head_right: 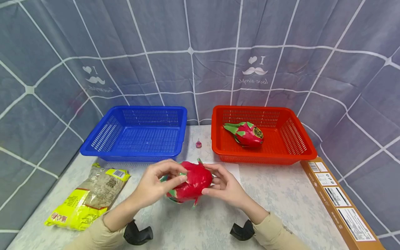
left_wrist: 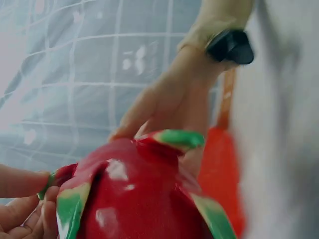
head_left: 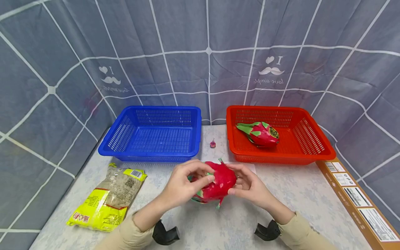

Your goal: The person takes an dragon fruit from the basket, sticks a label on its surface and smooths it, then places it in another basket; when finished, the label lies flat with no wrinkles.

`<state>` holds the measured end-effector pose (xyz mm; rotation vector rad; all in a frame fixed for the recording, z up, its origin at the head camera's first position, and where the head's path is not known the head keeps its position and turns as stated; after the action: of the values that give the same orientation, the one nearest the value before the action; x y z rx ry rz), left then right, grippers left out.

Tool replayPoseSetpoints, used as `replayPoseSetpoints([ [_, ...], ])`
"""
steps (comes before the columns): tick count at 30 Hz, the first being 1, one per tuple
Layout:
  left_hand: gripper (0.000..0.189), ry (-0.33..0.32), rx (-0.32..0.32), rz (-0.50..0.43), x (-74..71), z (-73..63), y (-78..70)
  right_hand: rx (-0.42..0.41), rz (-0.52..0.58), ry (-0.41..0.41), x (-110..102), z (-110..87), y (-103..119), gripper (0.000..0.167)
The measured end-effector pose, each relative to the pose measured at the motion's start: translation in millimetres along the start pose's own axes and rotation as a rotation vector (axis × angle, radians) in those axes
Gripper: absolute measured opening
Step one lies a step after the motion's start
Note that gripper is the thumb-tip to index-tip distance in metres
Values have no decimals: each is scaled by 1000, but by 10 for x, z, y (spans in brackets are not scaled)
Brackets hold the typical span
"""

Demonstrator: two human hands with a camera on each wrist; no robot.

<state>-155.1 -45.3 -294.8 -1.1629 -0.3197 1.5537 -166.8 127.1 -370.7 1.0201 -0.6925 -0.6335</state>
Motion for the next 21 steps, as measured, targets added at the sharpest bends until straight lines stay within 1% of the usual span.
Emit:
replayPoseSetpoints([
  [4, 10, 74, -78, -7, 316, -206, 155, 107, 160, 116, -56, -237, -228, 54],
  [6, 10, 114, -101, -14, 452, -290, 212, 149, 224, 167, -82, -328, -334, 54],
  [8, 11, 146, -98, -2, 561, -352, 242, 199, 265, 204, -107, -397, -435, 55],
  [11, 12, 178, -52, 37, 679, -404, 249, 279, 291, 241, -146, -465, -552, 56],
  [14, 11, 197, 3, 68, 729, -422, 247, 343, 264, 280, -198, -488, -597, 56],
  [16, 9, 208, 22, 53, 723, -421, 255, 364, 219, 314, -253, -482, -576, 53],
  [18, 7, 223, 8, 7, 684, -404, 290, 385, 138, 327, -336, -458, -541, 49],
  [19, 7, 230, -11, -24, 651, -391, 321, 392, 89, 324, -382, -436, -519, 46],
  [21, 8, 239, -62, -83, 566, -357, 412, 411, -29, 279, -483, -368, -490, 40],
])
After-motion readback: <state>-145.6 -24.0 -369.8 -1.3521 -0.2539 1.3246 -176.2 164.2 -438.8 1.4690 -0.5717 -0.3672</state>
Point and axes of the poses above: each hand's wrist, its own z-axis towards the middle knuckle, its own x-axis out of the palm, y = z × x, the point moved 7 cm from there along z, towards the middle knuckle, and after that the axes turned 13 degrees about z, right-handed, at the moved point
